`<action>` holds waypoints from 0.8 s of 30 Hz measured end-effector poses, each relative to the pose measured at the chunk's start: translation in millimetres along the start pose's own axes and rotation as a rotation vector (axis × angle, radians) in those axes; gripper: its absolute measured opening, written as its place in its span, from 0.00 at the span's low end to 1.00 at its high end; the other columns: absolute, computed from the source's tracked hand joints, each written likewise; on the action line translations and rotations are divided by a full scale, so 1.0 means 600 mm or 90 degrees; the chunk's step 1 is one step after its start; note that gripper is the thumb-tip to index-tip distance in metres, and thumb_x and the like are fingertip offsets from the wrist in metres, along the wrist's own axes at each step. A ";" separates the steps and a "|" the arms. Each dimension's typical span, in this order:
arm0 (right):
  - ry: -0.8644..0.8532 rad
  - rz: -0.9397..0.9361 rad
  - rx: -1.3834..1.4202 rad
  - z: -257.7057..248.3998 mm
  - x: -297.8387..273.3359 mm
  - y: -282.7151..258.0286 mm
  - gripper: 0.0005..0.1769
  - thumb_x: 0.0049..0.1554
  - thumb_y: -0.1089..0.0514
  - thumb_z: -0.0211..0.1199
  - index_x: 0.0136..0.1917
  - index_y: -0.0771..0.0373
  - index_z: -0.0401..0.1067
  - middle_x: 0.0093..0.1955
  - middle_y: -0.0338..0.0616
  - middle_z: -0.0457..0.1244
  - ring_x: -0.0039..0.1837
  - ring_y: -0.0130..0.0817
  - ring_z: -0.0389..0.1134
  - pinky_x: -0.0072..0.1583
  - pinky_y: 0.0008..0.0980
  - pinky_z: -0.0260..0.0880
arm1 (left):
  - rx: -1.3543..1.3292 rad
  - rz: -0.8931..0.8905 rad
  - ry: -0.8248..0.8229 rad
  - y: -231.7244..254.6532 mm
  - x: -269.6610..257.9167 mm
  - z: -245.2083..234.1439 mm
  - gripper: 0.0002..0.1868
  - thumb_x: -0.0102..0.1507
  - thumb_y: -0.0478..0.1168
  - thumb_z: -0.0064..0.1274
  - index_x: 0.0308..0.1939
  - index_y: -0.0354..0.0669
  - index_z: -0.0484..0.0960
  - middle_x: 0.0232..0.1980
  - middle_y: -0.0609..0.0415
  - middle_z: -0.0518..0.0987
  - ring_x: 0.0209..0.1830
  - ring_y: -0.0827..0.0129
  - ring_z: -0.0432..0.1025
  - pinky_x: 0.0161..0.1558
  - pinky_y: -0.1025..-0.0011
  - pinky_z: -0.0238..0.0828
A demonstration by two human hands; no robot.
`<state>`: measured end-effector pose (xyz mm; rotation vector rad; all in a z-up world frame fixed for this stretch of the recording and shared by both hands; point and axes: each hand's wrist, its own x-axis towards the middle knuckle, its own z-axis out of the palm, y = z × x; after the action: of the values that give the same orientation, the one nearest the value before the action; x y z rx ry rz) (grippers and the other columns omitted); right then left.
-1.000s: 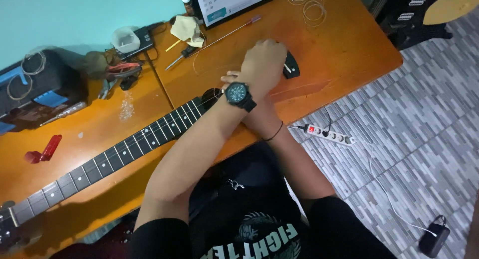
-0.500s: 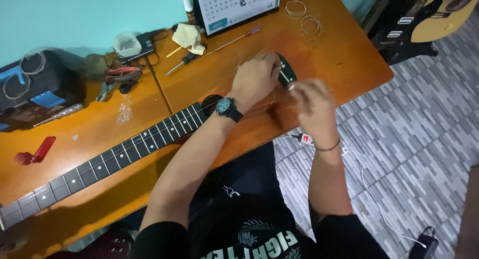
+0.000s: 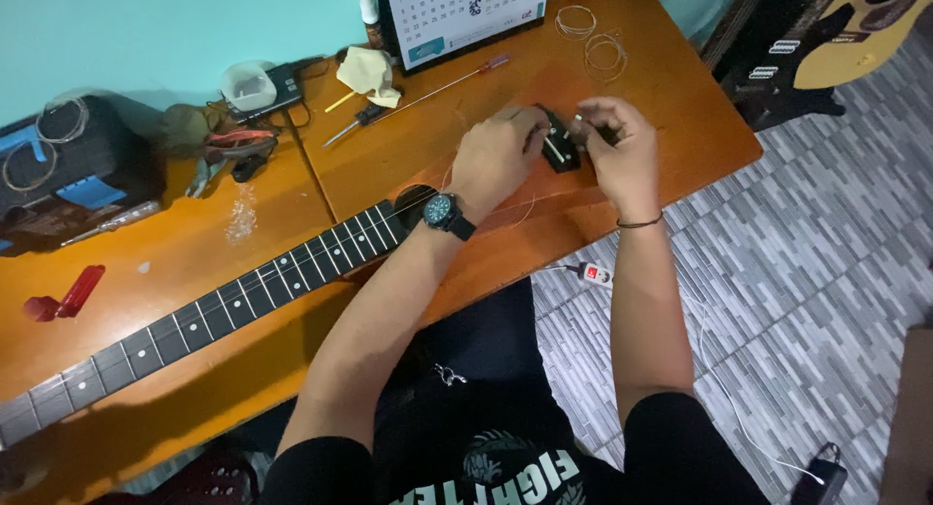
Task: The person strings an acoustic guitar by threading a new string through the bridge, pulling it along the fretboard, and winding it onto the tuning peg at the headstock. They then use a red string winder to tighten the string and trim the excess with a cutter.
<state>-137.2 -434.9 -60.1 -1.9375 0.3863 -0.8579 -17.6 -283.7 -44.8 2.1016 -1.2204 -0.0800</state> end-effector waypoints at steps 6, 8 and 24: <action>0.017 0.012 -0.047 -0.004 -0.005 0.005 0.08 0.62 0.68 0.70 0.53 0.61 0.77 0.42 0.46 0.70 0.49 0.30 0.71 0.55 0.36 0.70 | 0.017 0.024 0.016 -0.012 0.006 0.013 0.11 0.69 0.43 0.47 0.51 0.49 0.82 0.41 0.49 0.82 0.42 0.46 0.80 0.38 0.51 0.81; 0.023 0.021 -0.052 0.000 -0.007 0.006 0.07 0.63 0.68 0.70 0.54 0.61 0.77 0.44 0.46 0.70 0.50 0.31 0.71 0.56 0.37 0.70 | 0.023 0.037 0.027 -0.013 0.009 0.021 0.10 0.69 0.43 0.47 0.50 0.48 0.82 0.40 0.48 0.82 0.41 0.44 0.80 0.35 0.51 0.81; 0.009 -0.012 -0.113 0.008 -0.014 0.017 0.06 0.63 0.69 0.69 0.53 0.63 0.78 0.44 0.56 0.68 0.56 0.52 0.71 0.58 0.48 0.68 | 0.089 0.136 0.058 -0.008 -0.004 0.021 0.07 0.66 0.37 0.51 0.43 0.43 0.84 0.43 0.48 0.79 0.35 0.41 0.78 0.25 0.56 0.77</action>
<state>-138.7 -431.8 -73.8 -2.1015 0.4671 -0.8743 -20.1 -287.0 -57.7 2.0534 -1.4215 0.2013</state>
